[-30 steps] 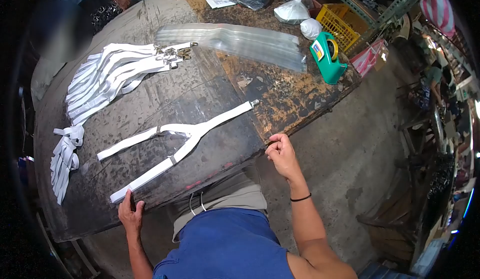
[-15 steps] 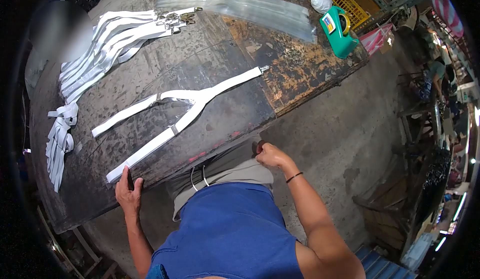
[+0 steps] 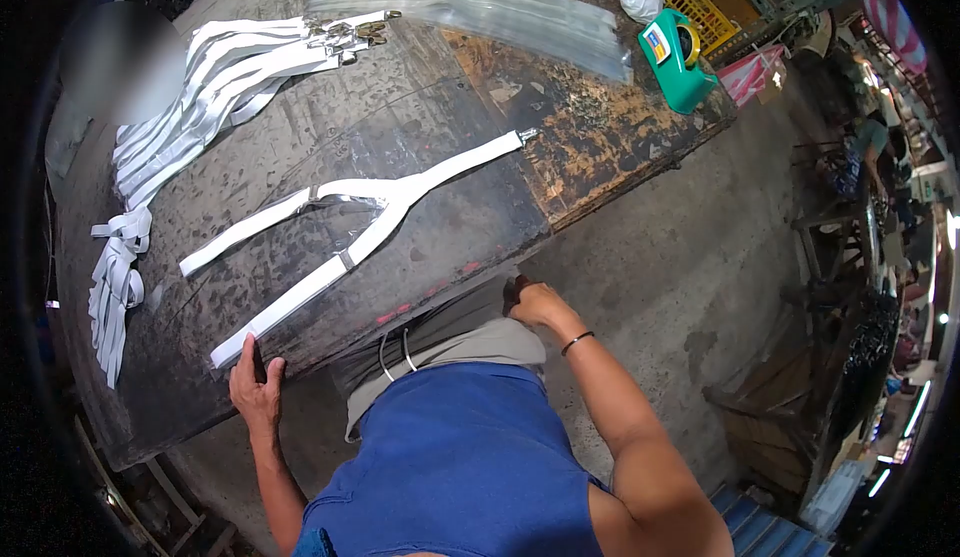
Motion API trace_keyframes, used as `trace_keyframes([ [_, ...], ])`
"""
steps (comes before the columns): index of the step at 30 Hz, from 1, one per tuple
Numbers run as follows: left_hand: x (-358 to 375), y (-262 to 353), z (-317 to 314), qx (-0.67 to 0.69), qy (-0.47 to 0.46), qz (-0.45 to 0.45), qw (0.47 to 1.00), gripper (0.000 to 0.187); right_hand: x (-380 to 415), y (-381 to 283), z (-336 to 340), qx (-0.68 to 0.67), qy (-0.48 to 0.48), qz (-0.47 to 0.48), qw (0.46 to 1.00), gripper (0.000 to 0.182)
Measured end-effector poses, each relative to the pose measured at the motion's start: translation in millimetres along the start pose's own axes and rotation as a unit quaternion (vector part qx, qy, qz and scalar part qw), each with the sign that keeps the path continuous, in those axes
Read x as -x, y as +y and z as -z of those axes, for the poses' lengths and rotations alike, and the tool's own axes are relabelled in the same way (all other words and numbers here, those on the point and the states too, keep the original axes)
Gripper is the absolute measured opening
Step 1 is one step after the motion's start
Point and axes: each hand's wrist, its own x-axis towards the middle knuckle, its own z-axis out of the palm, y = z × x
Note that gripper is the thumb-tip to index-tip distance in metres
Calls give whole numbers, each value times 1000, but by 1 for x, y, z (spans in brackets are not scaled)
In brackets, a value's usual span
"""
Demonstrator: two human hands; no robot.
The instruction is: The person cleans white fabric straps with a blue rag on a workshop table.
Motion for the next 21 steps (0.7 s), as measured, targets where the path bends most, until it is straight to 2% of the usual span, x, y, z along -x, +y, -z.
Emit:
trace_keyframes([
  [4,-1,2,1,8,0,1,1000,63,11,8,7,-82,-23,-3,996,42],
  [6,-1,2,2,14,0,2,1000,63,3,26,-1,-105,41,61,992,35],
  [7,-1,2,2,13,0,3,1000,63,3,31,2,-105,41,61,992,35],
  [9,-1,1,1,11,2,-3,1000,62,5,34,11,-183,-22,16,983,39],
  [10,-1,0,1,12,1,-3,1000,62,8,31,15,-183,-22,16,983,39],
  [12,0,-1,0,7,5,-3,1000,62,12,25,19,-262,-44,40,963,18],
  [16,0,1,2,8,1,3,1000,62,-2,26,8,-220,-91,8,971,18],
  [18,-1,2,3,8,-8,5,1000,61,-14,31,-6,-136,-75,25,988,26],
  [19,-1,2,3,8,-8,5,1000,61,-15,29,-6,-136,-75,25,988,26],
  [21,0,1,2,7,-12,8,1000,61,-16,21,-4,-19,-90,1,996,36],
])
